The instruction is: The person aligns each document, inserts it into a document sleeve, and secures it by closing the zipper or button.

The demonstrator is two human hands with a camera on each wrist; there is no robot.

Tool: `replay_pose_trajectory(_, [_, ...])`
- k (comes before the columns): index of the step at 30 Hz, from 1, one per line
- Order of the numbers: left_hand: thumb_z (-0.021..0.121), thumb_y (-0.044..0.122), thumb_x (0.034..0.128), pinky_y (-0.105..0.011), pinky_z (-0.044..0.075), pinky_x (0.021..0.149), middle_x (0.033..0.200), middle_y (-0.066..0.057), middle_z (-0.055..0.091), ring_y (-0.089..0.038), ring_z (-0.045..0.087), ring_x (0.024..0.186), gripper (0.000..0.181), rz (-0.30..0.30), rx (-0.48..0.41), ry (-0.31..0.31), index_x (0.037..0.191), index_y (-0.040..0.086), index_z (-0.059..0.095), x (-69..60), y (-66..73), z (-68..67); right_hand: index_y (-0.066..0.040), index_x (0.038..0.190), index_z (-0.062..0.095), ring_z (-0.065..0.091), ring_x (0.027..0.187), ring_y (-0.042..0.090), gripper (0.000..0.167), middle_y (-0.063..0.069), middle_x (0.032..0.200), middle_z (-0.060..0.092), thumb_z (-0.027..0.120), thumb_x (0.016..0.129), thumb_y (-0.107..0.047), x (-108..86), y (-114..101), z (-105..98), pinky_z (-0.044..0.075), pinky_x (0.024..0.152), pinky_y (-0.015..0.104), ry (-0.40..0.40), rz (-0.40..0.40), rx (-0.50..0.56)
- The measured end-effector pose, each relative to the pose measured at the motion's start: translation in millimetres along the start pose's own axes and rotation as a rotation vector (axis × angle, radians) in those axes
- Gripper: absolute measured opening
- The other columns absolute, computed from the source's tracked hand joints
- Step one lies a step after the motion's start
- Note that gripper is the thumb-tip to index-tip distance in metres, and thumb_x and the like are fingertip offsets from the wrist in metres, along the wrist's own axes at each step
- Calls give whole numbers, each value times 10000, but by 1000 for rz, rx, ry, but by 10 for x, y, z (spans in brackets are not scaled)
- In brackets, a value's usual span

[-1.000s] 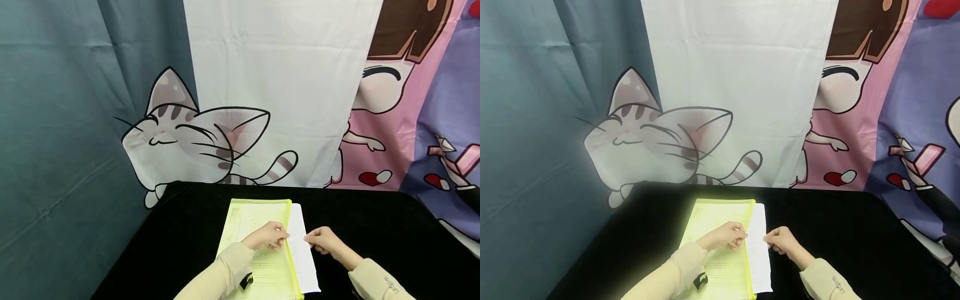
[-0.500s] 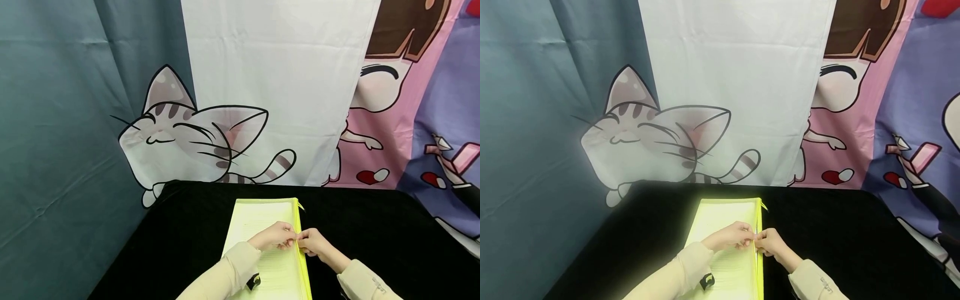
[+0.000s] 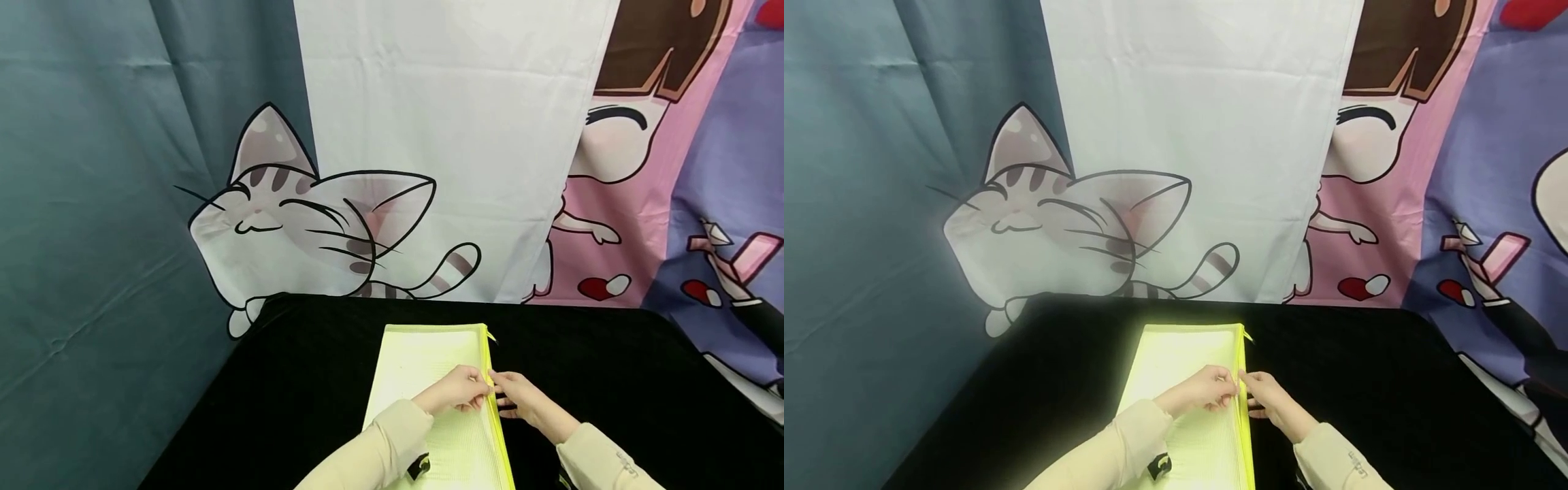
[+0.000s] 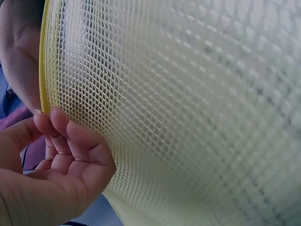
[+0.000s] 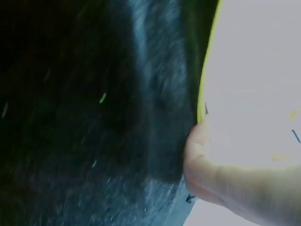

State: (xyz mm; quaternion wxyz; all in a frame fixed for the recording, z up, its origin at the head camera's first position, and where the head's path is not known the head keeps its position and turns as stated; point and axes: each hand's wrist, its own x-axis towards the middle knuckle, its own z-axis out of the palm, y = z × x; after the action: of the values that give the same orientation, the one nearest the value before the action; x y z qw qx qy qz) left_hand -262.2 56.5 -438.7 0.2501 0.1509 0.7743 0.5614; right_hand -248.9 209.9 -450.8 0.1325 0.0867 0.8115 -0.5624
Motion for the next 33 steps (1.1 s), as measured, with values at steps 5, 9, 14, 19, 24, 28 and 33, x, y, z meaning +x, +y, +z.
replay_pose_trajectory(5, [559,75,914,-158,309,416,518,53,458,-59,427,463,256,29,8,-20,671,116,488,-44,-20,67,122,1193,452,502,629,82,509,-19,741,550,469,981,-340,11,-25,-26,419,568,204,-84,-13,75])
replay_pose_trajectory(9, [582,74,904,-143,297,396,512,46,461,-53,414,437,259,48,12,-58,662,104,495,-49,-60,114,98,977,564,485,525,27,199,-65,599,531,531,929,-93,22,-67,-37,412,487,153,-98,-138,54])
replay_pose_trajectory(14, [603,107,899,-158,333,419,613,26,539,-64,470,510,106,78,-6,-8,815,90,540,-2,-57,58,92,827,598,450,521,40,56,24,616,566,606,826,37,5,-233,-77,388,479,187,81,-400,-209])
replay_pose_trajectory(19, [638,165,886,-285,485,612,968,-100,614,-189,581,787,349,89,11,204,1188,62,495,50,10,-155,45,797,639,516,598,111,42,106,701,646,654,809,7,-37,-708,-332,430,564,274,376,-690,-526])
replay_pose_trajectory(24, [624,138,884,-518,426,1004,1369,-300,413,-420,432,1258,671,124,-38,320,1442,32,266,107,151,-425,71,851,651,584,665,300,42,197,759,643,620,837,47,-75,-1301,-606,481,616,443,612,-910,-611])
replay_pose_trajectory(28, [607,96,869,-535,329,1088,1475,-292,287,-429,309,1355,779,231,-94,460,1493,55,142,78,343,-670,59,889,657,625,727,368,63,223,820,667,602,859,51,-80,-1611,-656,495,648,502,691,-1025,-620])
replay_pose_trajectory(33, [700,113,809,-560,239,1131,1563,-195,131,-397,195,1417,915,433,42,766,1510,115,112,-81,473,-943,24,860,641,653,710,329,129,155,778,680,544,836,105,-103,-1496,-425,533,634,443,670,-1201,-806])
